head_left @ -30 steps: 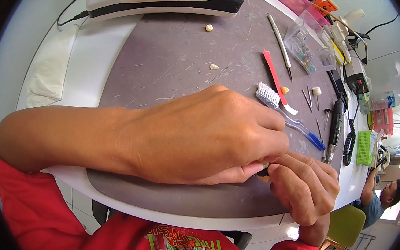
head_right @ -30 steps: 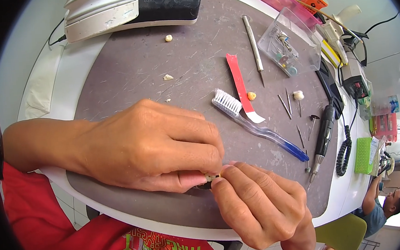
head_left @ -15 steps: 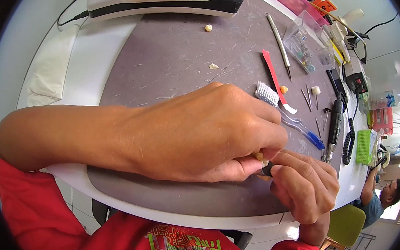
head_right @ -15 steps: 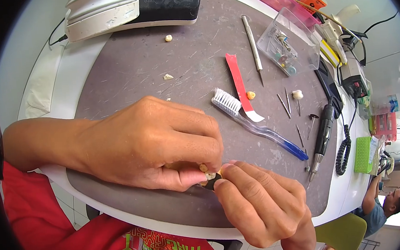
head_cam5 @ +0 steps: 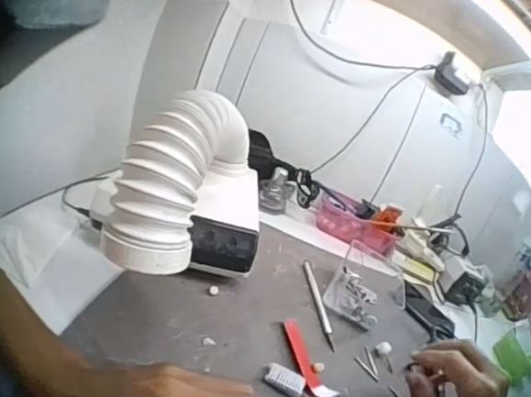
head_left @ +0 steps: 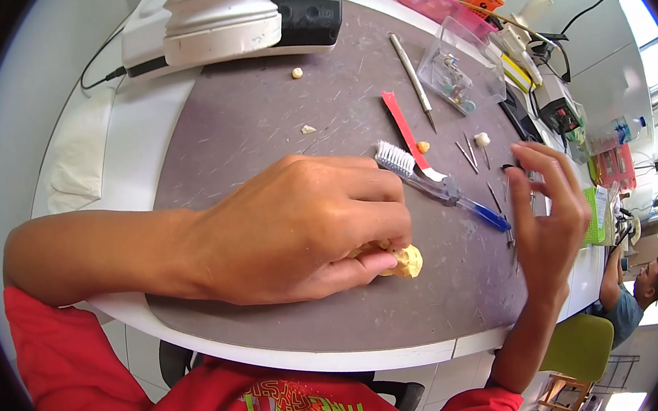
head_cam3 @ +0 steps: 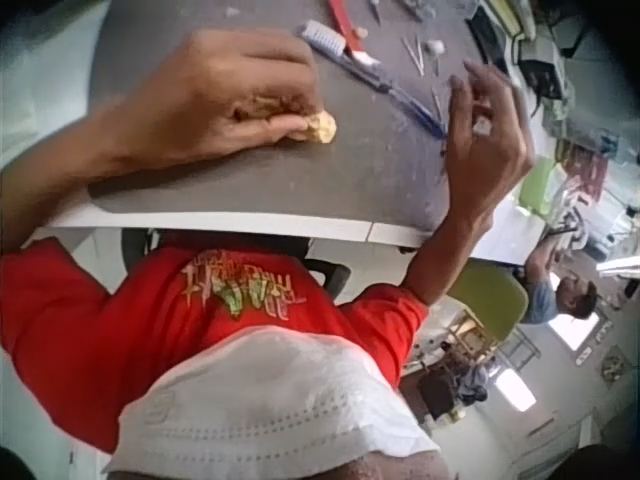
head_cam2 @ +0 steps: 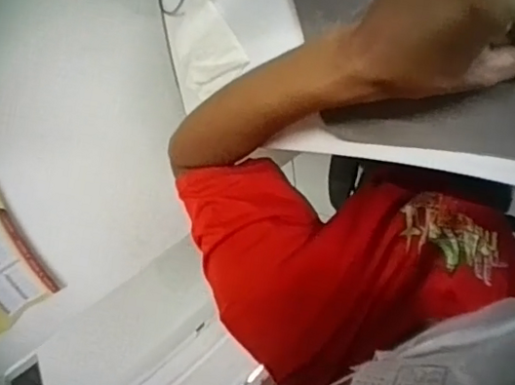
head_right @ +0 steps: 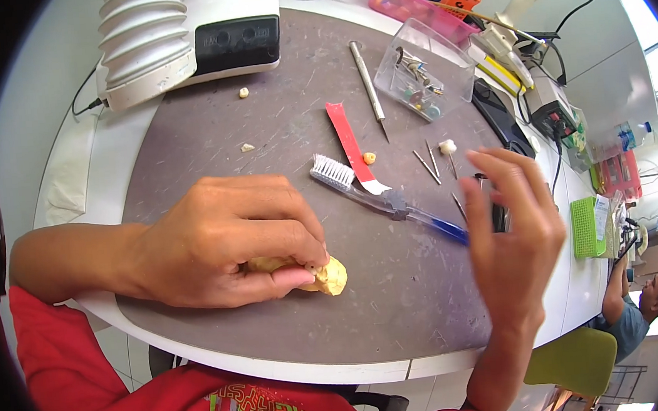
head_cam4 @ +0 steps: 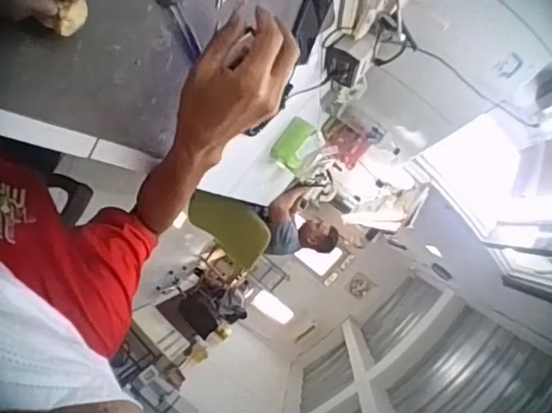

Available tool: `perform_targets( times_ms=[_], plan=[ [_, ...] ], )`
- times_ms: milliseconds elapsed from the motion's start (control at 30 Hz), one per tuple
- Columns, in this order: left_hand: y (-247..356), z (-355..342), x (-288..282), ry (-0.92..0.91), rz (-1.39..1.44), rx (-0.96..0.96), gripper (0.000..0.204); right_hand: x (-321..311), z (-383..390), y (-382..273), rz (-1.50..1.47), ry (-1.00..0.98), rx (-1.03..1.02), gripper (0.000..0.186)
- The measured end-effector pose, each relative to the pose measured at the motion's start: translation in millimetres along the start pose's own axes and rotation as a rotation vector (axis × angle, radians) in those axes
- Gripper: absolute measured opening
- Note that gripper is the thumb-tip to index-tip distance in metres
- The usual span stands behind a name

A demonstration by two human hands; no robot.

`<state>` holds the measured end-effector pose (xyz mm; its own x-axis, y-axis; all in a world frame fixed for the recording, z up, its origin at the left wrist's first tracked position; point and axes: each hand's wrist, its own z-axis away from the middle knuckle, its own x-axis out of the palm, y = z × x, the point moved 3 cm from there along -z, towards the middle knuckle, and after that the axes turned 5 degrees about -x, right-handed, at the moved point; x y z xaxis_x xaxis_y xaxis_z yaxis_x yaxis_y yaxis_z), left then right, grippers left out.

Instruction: Polishing a prosthetic tooth with a rotary tool and fitting it onto a dental cast.

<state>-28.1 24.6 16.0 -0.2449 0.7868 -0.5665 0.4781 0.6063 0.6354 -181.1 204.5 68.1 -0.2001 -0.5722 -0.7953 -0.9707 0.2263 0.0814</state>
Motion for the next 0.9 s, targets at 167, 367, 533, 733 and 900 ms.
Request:
perform_targets(
  times_ms=[167,367,533,733,900],
  plan=[
    [3.8,-0.5,-5.8,-0.004,-0.017,-0.113,0.016,-21.2,32.5,48.4,0.149,-0.307,0.658,0.037],
    [1.1,-5.1,-8.5,0.028,0.593,-0.568,0.012,-13.6,70.8,73.4,-0.056,-0.489,0.848,0.052],
    [-3.7,-4.0,-6.4,0.030,0.833,-0.589,0.016,-8.1,88.3,94.0,-0.386,-0.207,0.953,0.039],
    [-8.3,-3.1,-0.4,0.005,1.030,-0.648,0.016,-8.2,69.0,71.1,-1.452,0.438,0.818,0.031],
    [-17.3,-0.6,-0.8,0.036,1.072,-0.651,0.017,11.5,12.7,-0.5,-1.129,0.337,0.466,0.031]
  ],
)
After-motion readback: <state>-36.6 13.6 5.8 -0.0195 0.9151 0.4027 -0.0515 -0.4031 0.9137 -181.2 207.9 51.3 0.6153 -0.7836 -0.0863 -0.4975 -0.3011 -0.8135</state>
